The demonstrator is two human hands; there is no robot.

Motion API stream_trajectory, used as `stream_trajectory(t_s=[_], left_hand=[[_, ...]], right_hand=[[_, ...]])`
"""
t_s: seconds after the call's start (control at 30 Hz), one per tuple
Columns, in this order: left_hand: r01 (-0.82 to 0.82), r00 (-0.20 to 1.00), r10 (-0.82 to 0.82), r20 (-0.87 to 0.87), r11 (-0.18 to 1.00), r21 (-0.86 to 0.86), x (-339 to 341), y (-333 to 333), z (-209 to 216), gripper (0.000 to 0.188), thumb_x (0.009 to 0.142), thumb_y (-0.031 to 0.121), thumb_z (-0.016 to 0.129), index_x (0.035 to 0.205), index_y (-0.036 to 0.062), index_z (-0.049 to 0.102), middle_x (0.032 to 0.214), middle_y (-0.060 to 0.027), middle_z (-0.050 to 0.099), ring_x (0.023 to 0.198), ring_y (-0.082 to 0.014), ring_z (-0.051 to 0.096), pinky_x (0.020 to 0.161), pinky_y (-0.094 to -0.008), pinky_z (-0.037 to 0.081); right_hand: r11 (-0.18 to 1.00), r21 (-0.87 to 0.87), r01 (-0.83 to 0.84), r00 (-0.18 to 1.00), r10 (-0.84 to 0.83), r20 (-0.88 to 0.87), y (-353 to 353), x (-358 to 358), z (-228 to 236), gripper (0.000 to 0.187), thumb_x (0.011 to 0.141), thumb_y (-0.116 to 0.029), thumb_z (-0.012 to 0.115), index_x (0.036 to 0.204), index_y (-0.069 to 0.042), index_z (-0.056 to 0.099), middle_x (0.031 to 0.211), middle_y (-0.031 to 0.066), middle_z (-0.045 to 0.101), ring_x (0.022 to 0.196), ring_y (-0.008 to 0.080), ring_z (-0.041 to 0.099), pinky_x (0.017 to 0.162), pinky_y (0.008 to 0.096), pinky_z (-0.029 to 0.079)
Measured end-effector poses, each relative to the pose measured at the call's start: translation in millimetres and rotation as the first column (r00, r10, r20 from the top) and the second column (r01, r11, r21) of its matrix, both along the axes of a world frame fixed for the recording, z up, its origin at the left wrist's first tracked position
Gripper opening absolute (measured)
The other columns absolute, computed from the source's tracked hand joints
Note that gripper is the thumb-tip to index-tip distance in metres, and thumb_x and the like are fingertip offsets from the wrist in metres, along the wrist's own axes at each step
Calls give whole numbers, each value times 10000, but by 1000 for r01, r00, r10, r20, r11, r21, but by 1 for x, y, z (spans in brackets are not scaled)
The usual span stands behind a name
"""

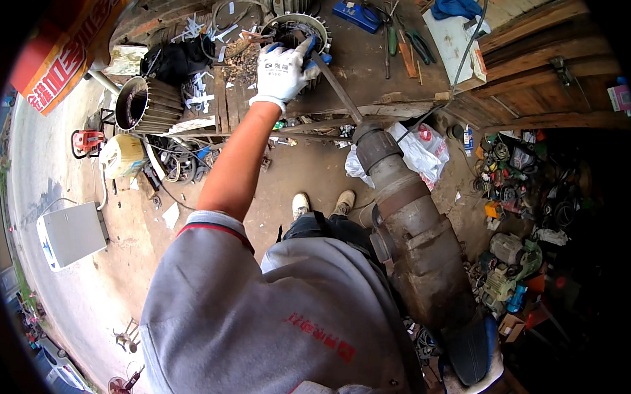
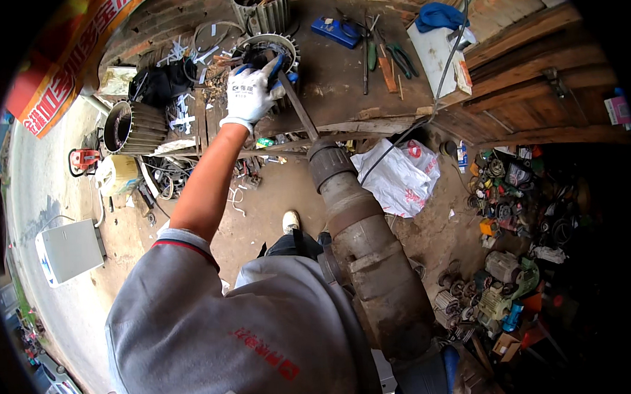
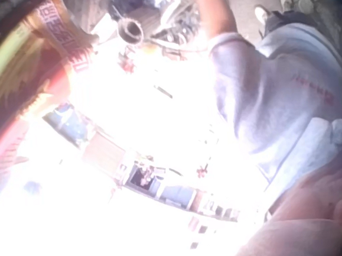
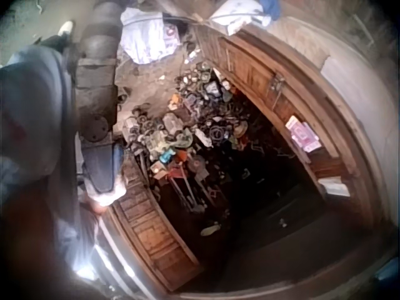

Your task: The person uses a hammer and a metal rod to drive out copper windings from a cylindrical motor stator. After loosening the windings, they pull the copper coils out by hand and place them into a white plastic bag. The person then moves the empty stator casing aside.

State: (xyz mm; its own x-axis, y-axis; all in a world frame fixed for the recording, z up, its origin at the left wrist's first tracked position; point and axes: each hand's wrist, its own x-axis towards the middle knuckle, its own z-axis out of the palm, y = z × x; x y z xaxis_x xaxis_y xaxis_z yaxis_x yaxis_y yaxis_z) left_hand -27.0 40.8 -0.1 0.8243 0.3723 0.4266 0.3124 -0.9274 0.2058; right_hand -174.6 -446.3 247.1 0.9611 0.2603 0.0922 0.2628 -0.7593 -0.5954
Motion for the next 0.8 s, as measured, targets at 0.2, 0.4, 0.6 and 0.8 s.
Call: stream_trajectory(t_s=[0.2,0.4,0.6,0.8], left_hand=[[-194,967,166,-195,972,-133,19,-20,18,617,835,612,480,1225,138,545,888,-158,681,874,-334,640,893,-514,365],[-217,975,213,-59,974,-69,25,-21,6,392,844,437,530,1125,184,631,834,-111,683,811,-295,638,776,-427,424],[-165,985,167,32,984,-64,20,-17,-5,363,839,448,554,1089,205,657,784,-91,679,748,-280,636,720,-413,439],[-248,969,246,-33,967,-63,28,-18,6,450,850,524,510,1102,180,652,762,-117,678,717,-301,641,705,-410,462]], right_hand=[[999,-13,-39,999,39,-16,5,12,8,567,583,-163,752,1077,75,611,924,206,657,769,292,645,702,381,515],[999,-13,-39,999,39,-5,4,8,5,563,593,-150,743,1088,81,606,936,207,657,779,286,647,708,376,517],[998,-26,-49,999,48,-25,2,15,10,560,603,-137,735,1098,87,601,947,208,657,789,280,648,713,371,519],[998,-37,-45,999,44,-23,-2,19,14,557,613,-124,726,1109,92,596,959,210,657,799,274,650,719,366,521]])
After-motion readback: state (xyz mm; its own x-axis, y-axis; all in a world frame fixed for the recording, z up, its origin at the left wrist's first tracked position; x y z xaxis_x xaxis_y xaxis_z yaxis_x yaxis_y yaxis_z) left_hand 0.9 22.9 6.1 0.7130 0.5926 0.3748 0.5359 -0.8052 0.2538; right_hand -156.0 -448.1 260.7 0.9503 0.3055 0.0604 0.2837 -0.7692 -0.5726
